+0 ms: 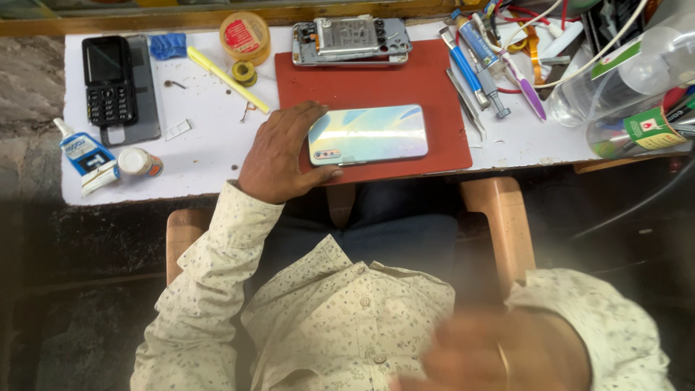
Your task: The person works on a smartphone at a repair bench, prying along the edge of the device, holding and turning the phone, then squeezing adhesive from a tube onto the detached back cover and pressing the cover onto the phone body, pressing around its edges.
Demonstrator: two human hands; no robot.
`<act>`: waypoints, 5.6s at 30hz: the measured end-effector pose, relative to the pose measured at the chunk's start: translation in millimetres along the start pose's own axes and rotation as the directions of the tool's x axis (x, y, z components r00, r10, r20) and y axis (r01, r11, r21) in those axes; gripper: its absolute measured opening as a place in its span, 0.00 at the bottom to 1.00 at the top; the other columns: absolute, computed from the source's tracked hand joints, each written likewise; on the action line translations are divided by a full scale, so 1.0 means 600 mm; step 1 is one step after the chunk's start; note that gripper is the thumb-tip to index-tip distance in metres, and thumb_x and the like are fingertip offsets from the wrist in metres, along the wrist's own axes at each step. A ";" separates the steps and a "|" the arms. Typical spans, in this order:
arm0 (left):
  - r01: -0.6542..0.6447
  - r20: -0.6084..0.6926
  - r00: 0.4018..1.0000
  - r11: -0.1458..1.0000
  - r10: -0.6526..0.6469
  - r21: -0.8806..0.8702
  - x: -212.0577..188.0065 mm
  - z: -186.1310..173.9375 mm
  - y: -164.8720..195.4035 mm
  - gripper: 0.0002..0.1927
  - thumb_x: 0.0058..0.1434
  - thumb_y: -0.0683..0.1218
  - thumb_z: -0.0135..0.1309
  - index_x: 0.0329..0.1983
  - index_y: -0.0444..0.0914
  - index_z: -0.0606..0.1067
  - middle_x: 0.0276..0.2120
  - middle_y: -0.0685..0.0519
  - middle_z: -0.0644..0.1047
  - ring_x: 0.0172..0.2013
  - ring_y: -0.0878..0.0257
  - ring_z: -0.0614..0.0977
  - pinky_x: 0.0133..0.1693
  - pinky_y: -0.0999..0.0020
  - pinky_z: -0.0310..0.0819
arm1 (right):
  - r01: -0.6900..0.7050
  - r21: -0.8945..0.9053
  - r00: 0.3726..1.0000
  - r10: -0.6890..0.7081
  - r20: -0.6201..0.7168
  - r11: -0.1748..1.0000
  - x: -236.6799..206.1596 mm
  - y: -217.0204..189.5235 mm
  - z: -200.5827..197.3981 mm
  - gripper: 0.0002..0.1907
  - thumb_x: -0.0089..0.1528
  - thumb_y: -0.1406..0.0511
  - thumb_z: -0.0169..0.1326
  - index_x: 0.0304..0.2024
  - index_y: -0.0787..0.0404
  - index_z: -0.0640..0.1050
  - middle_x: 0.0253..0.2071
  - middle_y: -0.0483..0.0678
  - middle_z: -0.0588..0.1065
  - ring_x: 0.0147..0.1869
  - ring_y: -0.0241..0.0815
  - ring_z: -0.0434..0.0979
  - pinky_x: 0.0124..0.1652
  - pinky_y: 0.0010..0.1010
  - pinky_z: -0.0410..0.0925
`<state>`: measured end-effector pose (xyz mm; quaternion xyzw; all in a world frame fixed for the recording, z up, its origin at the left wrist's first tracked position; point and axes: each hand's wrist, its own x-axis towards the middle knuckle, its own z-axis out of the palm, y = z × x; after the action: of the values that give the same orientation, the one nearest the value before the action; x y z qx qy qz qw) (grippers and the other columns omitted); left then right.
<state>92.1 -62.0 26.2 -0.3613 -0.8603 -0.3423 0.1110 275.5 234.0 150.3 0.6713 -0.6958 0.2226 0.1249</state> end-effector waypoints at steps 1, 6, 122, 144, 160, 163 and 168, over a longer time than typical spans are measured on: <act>0.001 -0.001 1.000 1.000 -0.001 0.006 -0.001 -0.002 0.000 0.46 0.46 0.52 0.74 0.66 0.36 0.66 0.61 0.40 0.71 0.60 0.43 0.71 0.61 0.50 0.64 | -0.094 -0.059 0.995 0.092 -0.031 0.994 0.003 0.012 0.013 0.22 0.70 0.64 0.52 0.63 0.70 0.73 0.53 0.52 0.75 0.57 0.47 0.77 0.55 0.37 0.73; 0.032 -0.003 0.999 0.997 -0.033 -0.073 0.001 -0.005 0.006 0.46 0.45 0.50 0.75 0.66 0.39 0.66 0.61 0.45 0.72 0.61 0.44 0.72 0.61 0.51 0.64 | -0.764 -0.005 0.577 0.679 -0.454 0.645 -0.003 0.116 0.097 0.25 0.63 0.61 0.64 0.60 0.63 0.75 0.57 0.54 0.74 0.59 0.54 0.77 0.58 0.37 0.71; -0.321 -0.447 0.882 0.886 0.150 -0.336 0.167 -0.029 0.041 0.10 0.69 0.38 0.60 0.52 0.38 0.77 0.46 0.54 0.81 0.46 0.62 0.86 0.48 0.69 0.84 | -0.568 0.064 0.542 0.431 -0.721 0.821 0.079 0.319 0.054 0.06 0.73 0.77 0.56 0.52 0.66 0.80 0.51 0.52 0.78 0.51 0.39 0.81 0.45 0.22 0.76; -0.125 -0.214 0.972 0.554 -0.098 -0.823 0.188 -0.005 -0.027 0.11 0.77 0.42 0.49 0.57 0.33 0.78 0.42 0.53 0.82 0.41 0.70 0.83 0.46 0.71 0.83 | -0.464 0.308 0.503 0.533 -0.680 0.831 0.052 0.347 0.069 0.20 0.72 0.79 0.57 0.61 0.65 0.65 0.65 0.58 0.74 0.63 0.42 0.80 0.58 0.28 0.77; -0.053 -0.132 0.976 0.400 -0.174 -0.915 0.099 -0.013 0.074 0.13 0.72 0.42 0.57 0.55 0.32 0.75 0.47 0.52 0.81 0.47 0.69 0.81 0.50 0.73 0.77 | -0.475 0.544 0.220 0.691 -0.688 0.692 0.062 0.252 0.114 0.16 0.68 0.79 0.60 0.56 0.69 0.72 0.53 0.53 0.79 0.57 0.40 0.81 0.58 0.30 0.77; -0.036 -0.197 0.943 0.505 -0.269 -0.862 0.081 0.000 0.106 0.11 0.74 0.42 0.54 0.54 0.31 0.76 0.47 0.51 0.80 0.45 0.70 0.79 0.49 0.74 0.75 | -0.487 0.510 0.209 0.661 -0.720 0.709 0.069 0.236 0.125 0.16 0.66 0.80 0.61 0.55 0.69 0.72 0.52 0.53 0.78 0.58 0.41 0.81 0.59 0.31 0.76; -0.022 -0.199 0.925 0.479 -0.323 -0.877 0.081 0.013 0.133 0.08 0.75 0.45 0.51 0.50 0.34 0.72 0.41 0.54 0.77 0.42 0.69 0.79 0.46 0.74 0.76 | -0.478 0.527 0.150 0.656 -0.739 0.703 0.081 0.223 0.138 0.16 0.66 0.81 0.60 0.54 0.70 0.75 0.51 0.53 0.79 0.57 0.41 0.81 0.59 0.32 0.76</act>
<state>113.5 10.0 82.0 -0.2246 -0.5662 -0.7925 0.0291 150.4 151.7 82.5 0.1361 -0.6919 0.6304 0.3245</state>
